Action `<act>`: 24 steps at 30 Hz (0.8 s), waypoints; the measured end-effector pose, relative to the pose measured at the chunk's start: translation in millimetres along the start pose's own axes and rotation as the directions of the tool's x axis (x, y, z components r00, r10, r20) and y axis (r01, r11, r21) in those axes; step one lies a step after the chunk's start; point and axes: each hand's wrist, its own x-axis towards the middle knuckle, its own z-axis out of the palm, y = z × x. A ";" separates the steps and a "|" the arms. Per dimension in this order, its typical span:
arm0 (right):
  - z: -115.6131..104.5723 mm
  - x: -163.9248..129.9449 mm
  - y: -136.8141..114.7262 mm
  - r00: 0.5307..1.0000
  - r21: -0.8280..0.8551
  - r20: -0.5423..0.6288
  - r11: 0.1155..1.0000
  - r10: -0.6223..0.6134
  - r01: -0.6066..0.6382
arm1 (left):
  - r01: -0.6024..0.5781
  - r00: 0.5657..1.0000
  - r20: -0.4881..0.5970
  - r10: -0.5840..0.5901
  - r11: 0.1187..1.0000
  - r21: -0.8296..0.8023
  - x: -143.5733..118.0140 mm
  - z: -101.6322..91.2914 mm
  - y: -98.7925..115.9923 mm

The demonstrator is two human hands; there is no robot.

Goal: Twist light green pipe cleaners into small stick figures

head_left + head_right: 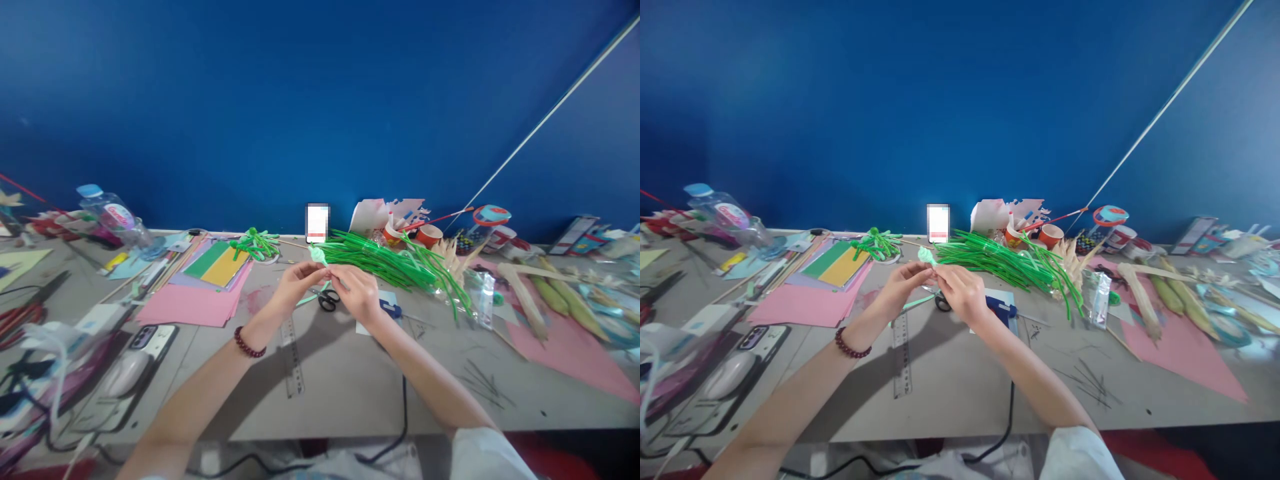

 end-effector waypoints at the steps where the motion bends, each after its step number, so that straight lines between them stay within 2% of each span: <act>1: 0.8 -0.2 -0.3 1.000 -0.009 0.024 1.000 -0.018 0.018 | -0.004 1.000 -0.008 0.004 1.000 -0.017 -0.6 0.9 0.3; 5: -1.0 4.3 -6.5 0.996 0.064 0.073 0.997 -0.047 0.042 | -0.020 0.998 -0.053 0.016 0.997 -0.078 0.6 -0.2 -1.1; 9: -7.6 11.3 -9.3 0.984 0.255 0.166 0.962 0.058 -0.099 | 0.030 0.998 -0.050 -0.039 0.985 -0.169 2.9 -4.2 -2.4; 10: -9.1 12.4 -8.0 0.983 0.275 0.159 0.952 0.095 -0.137 | 0.044 0.997 -0.050 -0.054 0.983 -0.181 3.4 -5.1 -2.3; 13: -13.5 15.0 -1.3 0.986 0.204 -0.010 0.965 0.169 -0.163 | 0.093 0.994 -0.034 -0.101 0.979 -0.182 5.0 -7.3 -1.8; 15: -16.3 17.0 3.1 0.981 0.081 -0.134 0.989 0.137 -0.127 | 0.129 0.991 -0.008 -0.132 0.979 -0.160 5.8 -8.7 -1.6; 17: -18.0 19.1 6.2 0.979 -0.023 -0.175 0.994 0.102 -0.108 | 0.151 0.988 0.033 -0.148 0.981 -0.120 6.1 -10.0 -1.6; 18: -18.1 20.0 7.5 0.981 -0.039 -0.159 0.992 0.114 -0.122 | 0.151 0.988 0.054 -0.147 0.983 -0.099 6.2 -10.5 -1.8; 20: -16.6 21.1 9.9 0.973 0.032 -0.057 0.974 0.224 -0.223 | 0.148 0.987 0.076 -0.143 0.987 -0.062 6.4 -11.4 -2.7; 22: -13.4 21.1 12.4 0.915 0.187 0.117 0.897 0.385 -0.401 | 0.156 0.986 0.071 -0.154 0.987 -0.029 6.6 -12.0 -3.5; 24: -10.0 20.4 14.8 0.834 0.322 0.282 0.772 0.475 -0.548 | 0.172 0.984 0.053 -0.172 0.985 -0.008 6.8 -12.5 -3.4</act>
